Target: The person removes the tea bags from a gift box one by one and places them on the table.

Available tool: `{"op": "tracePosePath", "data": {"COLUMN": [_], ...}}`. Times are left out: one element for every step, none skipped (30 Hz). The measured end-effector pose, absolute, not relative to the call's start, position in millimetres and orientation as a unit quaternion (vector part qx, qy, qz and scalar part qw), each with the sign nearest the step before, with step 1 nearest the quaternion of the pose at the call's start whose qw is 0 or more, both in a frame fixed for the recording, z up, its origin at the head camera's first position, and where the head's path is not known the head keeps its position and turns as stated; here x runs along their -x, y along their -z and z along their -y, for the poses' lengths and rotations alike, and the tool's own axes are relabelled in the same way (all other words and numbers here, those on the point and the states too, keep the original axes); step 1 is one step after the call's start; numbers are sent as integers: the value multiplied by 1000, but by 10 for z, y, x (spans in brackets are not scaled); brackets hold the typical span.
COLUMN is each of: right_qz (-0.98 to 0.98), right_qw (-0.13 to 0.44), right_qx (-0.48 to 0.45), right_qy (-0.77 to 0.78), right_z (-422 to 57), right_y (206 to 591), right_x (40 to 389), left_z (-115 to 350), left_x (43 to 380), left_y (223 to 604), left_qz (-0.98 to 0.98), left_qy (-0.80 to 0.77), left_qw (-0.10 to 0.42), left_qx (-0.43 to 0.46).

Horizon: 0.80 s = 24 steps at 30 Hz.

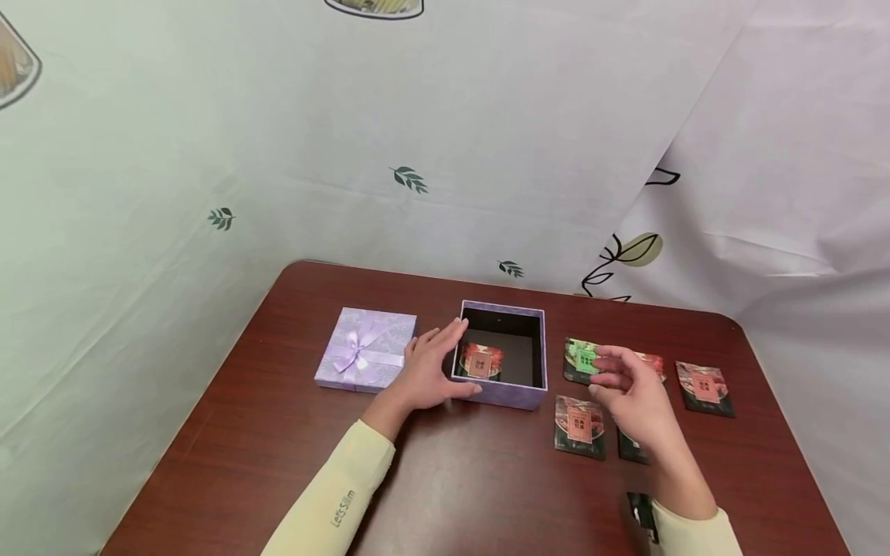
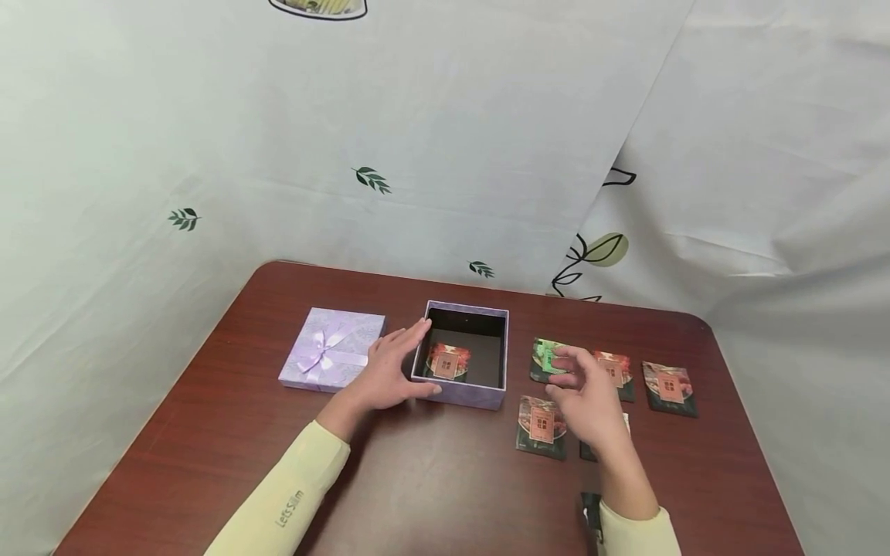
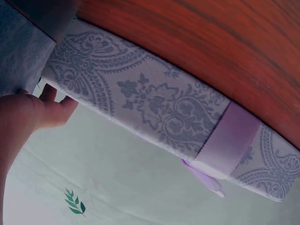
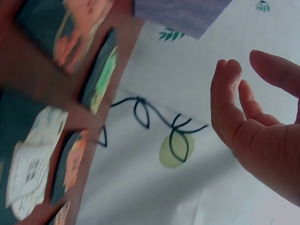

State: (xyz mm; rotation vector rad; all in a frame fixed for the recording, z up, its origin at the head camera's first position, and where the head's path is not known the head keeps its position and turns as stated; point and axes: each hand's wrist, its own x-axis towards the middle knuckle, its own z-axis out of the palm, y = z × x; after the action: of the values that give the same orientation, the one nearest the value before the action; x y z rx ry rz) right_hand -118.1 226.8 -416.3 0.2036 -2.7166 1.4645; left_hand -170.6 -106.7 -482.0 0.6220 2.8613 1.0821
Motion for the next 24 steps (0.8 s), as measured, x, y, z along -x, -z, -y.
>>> {"op": "tracePosePath", "data": {"right_qz": [872,867,860,853,846,839,835,832,830,830,830,830,829,827,825,824,822,821,820,819,820,820,820,820], "right_qw": [24,21,15,8,-1,-11,-20,-29,-35,-40,-43,-45,-48,-51,-54,-57,-62,-68,-73,-80,-86,-92,-97,-101], "right_qx": [-74,-81,-88,-94,-98,-101,-103,-104,-105,-104,-103,-103,-103,-103,-103,-105,-107,-110,-112,-115,-118,-120,-121,-121], "right_qy": [-483,-492,-503,-513,-524,-535,-540,-544,-547,-547,-546,-547,-547,-550,-553,-554,-556,-557,-557,-556,-554,-552,-551,-549], "right_z": [-2238,-2208,-2177,-2148,-2120,-2094,-2070,-2046,-2024,-2004,-1984,-1965,-1946,-1926,-1906,-1886,-1867,-1847,-1825,-1803,-1781,-1757,-1733,-1708], "right_y": [4155,4147,4136,4127,4119,4113,4108,4104,4100,4096,4092,4087,4083,4077,4073,4066,4060,4056,4054,4053,4052,4051,4052,4053], "right_x": [1191,1200,1208,1217,1225,1232,1238,1242,1247,1251,1253,1256,1258,1261,1265,1269,1274,1279,1286,1293,1299,1304,1310,1316], "left_z": [1068,1068,1068,1068,1068,1067,1067,1067,1067,1067,1067,1067,1069,1070,1072,1073,1073,1074,1074,1073,1073,1073,1072,1072], "left_x": [1707,1707,1708,1708,1708,1709,1709,1709,1710,1710,1710,1711,1711,1710,1710,1709,1708,1706,1705,1702,1700,1699,1697,1694], "left_y": [4819,4817,4817,4817,4818,4820,4821,4825,4827,4830,4831,4832,4830,4829,4827,4823,4819,4815,4811,4809,4806,4803,4800,4798], "left_qz": [-917,-917,-918,-918,-918,-919,-920,-920,-920,-920,-920,-920,-920,-919,-920,-919,-920,-920,-919,-919,-918,-918,-918,-918], "left_qy": [-346,-345,-343,-341,-340,-338,-337,-337,-336,-337,-337,-337,-338,-339,-339,-339,-339,-339,-339,-340,-341,-341,-342,-343], "left_qw": [10,10,11,11,11,13,14,14,15,14,13,14,13,13,13,13,13,13,12,11,10,11,11,12], "left_qx": [-200,-201,-201,-201,-202,-201,-200,-200,-200,-200,-200,-199,-199,-199,-199,-199,-199,-198,-199,-199,-200,-199,-199,-199]}}
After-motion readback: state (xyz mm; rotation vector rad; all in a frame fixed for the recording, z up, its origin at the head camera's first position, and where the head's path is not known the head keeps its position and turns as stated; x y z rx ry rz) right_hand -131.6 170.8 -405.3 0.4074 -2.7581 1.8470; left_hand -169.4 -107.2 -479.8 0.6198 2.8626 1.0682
